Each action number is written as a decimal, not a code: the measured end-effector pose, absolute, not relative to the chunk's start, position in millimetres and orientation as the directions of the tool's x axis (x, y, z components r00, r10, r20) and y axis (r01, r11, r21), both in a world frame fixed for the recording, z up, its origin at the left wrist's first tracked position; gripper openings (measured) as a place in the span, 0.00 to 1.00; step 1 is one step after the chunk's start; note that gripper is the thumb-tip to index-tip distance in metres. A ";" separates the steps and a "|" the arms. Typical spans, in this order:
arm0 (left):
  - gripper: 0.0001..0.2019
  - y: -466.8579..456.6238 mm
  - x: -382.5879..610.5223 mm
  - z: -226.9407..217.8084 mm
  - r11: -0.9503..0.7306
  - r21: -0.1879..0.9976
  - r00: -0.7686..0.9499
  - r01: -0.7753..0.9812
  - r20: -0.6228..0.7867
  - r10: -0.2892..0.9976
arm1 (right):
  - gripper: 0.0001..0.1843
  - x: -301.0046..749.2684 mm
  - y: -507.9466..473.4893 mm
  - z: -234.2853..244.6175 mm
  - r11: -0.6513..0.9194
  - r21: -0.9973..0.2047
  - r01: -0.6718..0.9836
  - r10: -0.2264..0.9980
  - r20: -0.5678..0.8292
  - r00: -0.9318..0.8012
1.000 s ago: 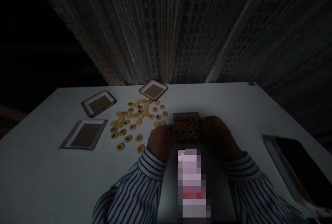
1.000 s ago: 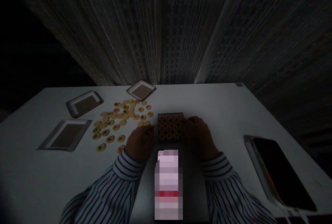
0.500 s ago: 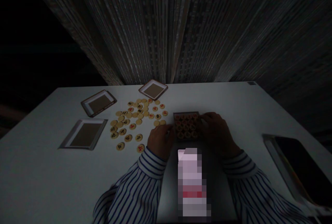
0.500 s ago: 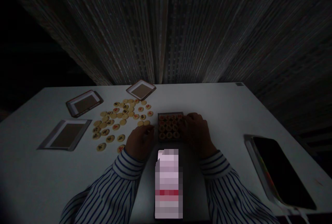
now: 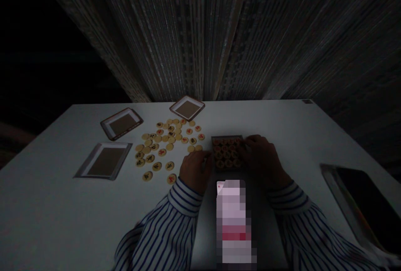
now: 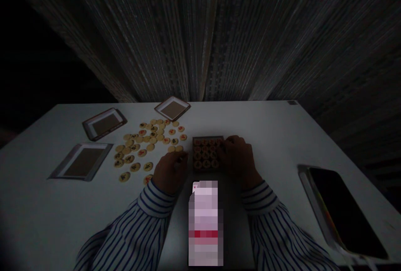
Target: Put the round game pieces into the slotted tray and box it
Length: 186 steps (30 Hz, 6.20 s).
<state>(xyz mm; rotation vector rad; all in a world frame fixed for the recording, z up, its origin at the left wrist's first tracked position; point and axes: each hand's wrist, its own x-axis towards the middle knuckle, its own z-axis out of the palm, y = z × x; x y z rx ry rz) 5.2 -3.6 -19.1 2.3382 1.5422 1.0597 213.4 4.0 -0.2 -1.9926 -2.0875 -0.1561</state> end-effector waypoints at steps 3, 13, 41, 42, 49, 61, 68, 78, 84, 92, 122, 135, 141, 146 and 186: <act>0.07 -3.4 4.8 -18.7 -0.461 0.478 0.228 0.747 0.468 0.854 | 0.14 212.6 3.4 1.2 0.060 -0.096 0.994 0.970 0.242 -0.035; 0.07 -3.6 3.5 -20.0 -0.465 0.464 0.223 0.754 0.486 0.845 | 0.15 212.0 1.6 2.1 0.060 -0.109 0.992 0.960 0.278 -0.027; 0.08 -3.4 2.0 -17.8 -0.451 0.476 0.240 0.755 0.439 0.866 | 0.12 226.2 -17.1 -0.9 0.142 -0.242 0.960 0.949 0.308 -0.062; 0.08 -3.5 1.9 -17.8 -0.448 0.476 0.241 0.756 0.435 0.868 | 0.13 226.9 -17.3 -0.8 0.130 -0.266 0.955 0.950 0.309 -0.043; 0.11 -6.9 2.3 -18.7 -0.472 0.470 0.283 0.746 0.418 0.863 | 0.19 229.0 -20.9 0.8 -0.043 -0.406 0.913 0.984 0.142 0.110; 0.21 -9.2 8.3 -21.6 -0.530 0.510 0.423 0.678 0.319 0.848 | 0.20 229.1 -23.0 0.3 -0.049 -0.437 0.898 0.998 0.009 0.059; 0.21 -9.1 9.9 -22.5 -0.499 0.523 0.406 0.691 0.291 0.867 | 0.19 228.2 -23.4 1.2 -0.023 -0.432 0.902 0.999 0.010 0.031; 0.21 -9.5 11.3 -21.5 -0.484 0.544 0.395 0.685 0.281 0.875 | 0.19 228.5 -23.4 2.6 -0.024 -0.441 0.897 1.000 -0.001 0.027; 0.22 -9.2 11.1 -22.5 -0.489 0.550 0.404 0.677 0.277 0.872 | 0.19 227.4 -23.5 5.9 -0.042 -0.433 0.901 0.999 -0.027 0.034; 0.21 -9.8 11.4 -25.0 -0.454 0.564 0.398 0.690 0.229 0.888 | 0.19 228.0 -23.1 4.6 -0.055 -0.440 0.896 0.998 -0.040 0.042; 0.20 -9.7 12.8 -22.4 -0.477 0.592 0.397 0.649 0.271 0.877 | 0.15 227.8 -1.8 -16.6 0.123 -0.483 0.867 0.962 0.273 0.015; 0.19 -10.7 13.2 -17.7 -0.470 0.593 0.402 0.654 0.254 0.880 | 0.15 225.5 -3.5 -11.5 0.104 -0.465 0.879 0.968 0.249 0.017; 0.20 -10.0 12.8 -18.6 -0.464 0.580 0.405 0.669 0.239 0.883 | 0.15 226.6 -2.9 -12.2 0.104 -0.469 0.877 0.962 0.273 0.031; 0.20 -10.5 11.6 -18.0 -0.483 0.565 0.411 0.669 0.259 0.874 | 0.15 228.3 -4.5 -12.5 0.086 -0.512 0.855 0.968 0.247 0.051; 0.19 -10.0 10.4 -25.5 -0.513 0.540 0.412 0.667 0.307 0.858 | 0.11 225.8 -16.4 -10.4 0.136 -0.381 0.915 0.953 0.302 -0.016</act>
